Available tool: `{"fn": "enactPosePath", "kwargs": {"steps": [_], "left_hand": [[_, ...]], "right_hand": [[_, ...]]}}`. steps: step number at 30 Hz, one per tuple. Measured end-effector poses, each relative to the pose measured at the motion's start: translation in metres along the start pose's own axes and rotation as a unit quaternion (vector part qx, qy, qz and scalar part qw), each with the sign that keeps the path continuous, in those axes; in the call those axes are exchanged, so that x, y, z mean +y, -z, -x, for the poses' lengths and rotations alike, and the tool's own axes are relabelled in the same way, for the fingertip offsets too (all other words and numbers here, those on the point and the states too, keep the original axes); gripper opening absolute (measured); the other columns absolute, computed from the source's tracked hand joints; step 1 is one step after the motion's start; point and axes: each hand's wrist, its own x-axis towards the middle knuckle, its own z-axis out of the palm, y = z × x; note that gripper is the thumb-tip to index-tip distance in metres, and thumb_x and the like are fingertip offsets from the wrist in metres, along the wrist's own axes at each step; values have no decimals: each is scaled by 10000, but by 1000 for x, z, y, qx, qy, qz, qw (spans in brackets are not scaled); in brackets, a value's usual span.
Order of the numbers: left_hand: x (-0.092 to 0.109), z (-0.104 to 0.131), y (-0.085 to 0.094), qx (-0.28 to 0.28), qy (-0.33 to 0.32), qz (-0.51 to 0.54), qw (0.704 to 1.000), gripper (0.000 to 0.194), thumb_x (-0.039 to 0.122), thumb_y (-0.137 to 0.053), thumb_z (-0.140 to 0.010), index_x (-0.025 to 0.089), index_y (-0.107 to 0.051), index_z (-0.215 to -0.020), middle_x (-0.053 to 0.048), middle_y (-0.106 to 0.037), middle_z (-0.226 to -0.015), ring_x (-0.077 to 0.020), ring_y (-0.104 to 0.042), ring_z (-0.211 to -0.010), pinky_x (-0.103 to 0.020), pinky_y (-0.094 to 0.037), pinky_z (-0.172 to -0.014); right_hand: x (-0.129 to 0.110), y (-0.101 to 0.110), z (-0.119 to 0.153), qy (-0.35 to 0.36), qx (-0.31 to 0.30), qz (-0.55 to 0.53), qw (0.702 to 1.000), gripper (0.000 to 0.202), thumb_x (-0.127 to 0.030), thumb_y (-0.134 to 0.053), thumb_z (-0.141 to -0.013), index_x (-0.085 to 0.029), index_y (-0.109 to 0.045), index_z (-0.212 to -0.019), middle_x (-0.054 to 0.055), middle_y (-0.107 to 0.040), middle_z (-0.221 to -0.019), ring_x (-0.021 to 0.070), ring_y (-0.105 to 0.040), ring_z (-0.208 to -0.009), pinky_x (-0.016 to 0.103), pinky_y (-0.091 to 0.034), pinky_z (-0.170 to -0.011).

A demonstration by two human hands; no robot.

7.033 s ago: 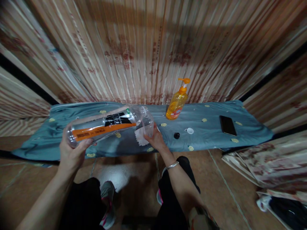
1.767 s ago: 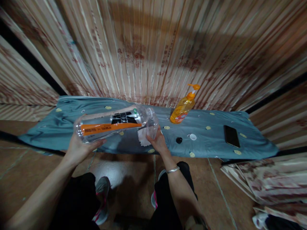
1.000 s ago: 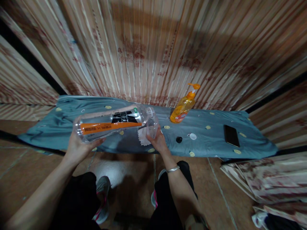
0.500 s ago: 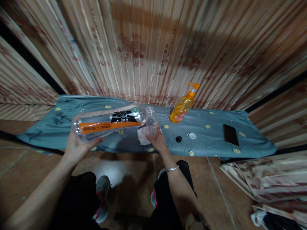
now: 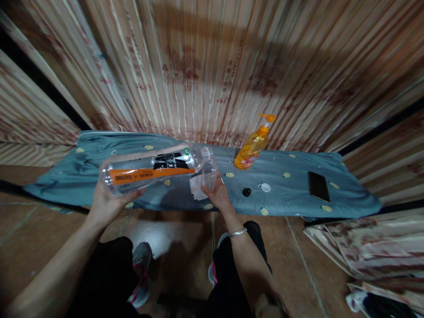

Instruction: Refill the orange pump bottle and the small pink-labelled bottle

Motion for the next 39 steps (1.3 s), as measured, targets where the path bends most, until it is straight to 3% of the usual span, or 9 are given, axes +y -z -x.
{"fn": "enactPosePath", "kwargs": {"steps": [4,10,18,39], "left_hand": [[-3,1,0,8,1,-5,1000,946,472,-953,-520,272,-556,-1355,-106,-682,-1283,-420,-658,-1281,-677,-488,-1150],[-4,0,2,6,1,-14,1000,1023,482,-963,-503,278,-532,-1408,-127,-661,-1377,-433,-648,-1297,-685,-486,-1148],[0,0,2,3,3,-14,1000,1004,497,-942,-512,277,-533,-1403,-124,-646,-1403,-428,-651,-1286,-690,-477,-1152],[1,0,1,0,-4,-1,1000,1011,505,-944,-518,283,-525,-1411,-119,-635,-1413,-414,-639,-1305,-672,-490,-1148]], "right_hand": [[1,-1,0,15,6,-9,1000,817,-363,-767,-788,-154,-423,-1499,153,-746,-1276,344,-751,-1125,563,-606,-999],[3,-1,0,21,5,-15,1000,799,-356,-776,-784,-187,-425,-1482,155,-742,-1291,339,-742,-1142,566,-592,-1022],[-2,1,0,11,1,-6,1000,791,-344,-771,-790,-198,-433,-1491,117,-751,-1264,328,-759,-1122,530,-614,-997],[-2,1,1,13,8,3,1000,796,-368,-760,-778,-160,-449,-1480,153,-765,-1246,359,-761,-1111,559,-622,-970]]}}
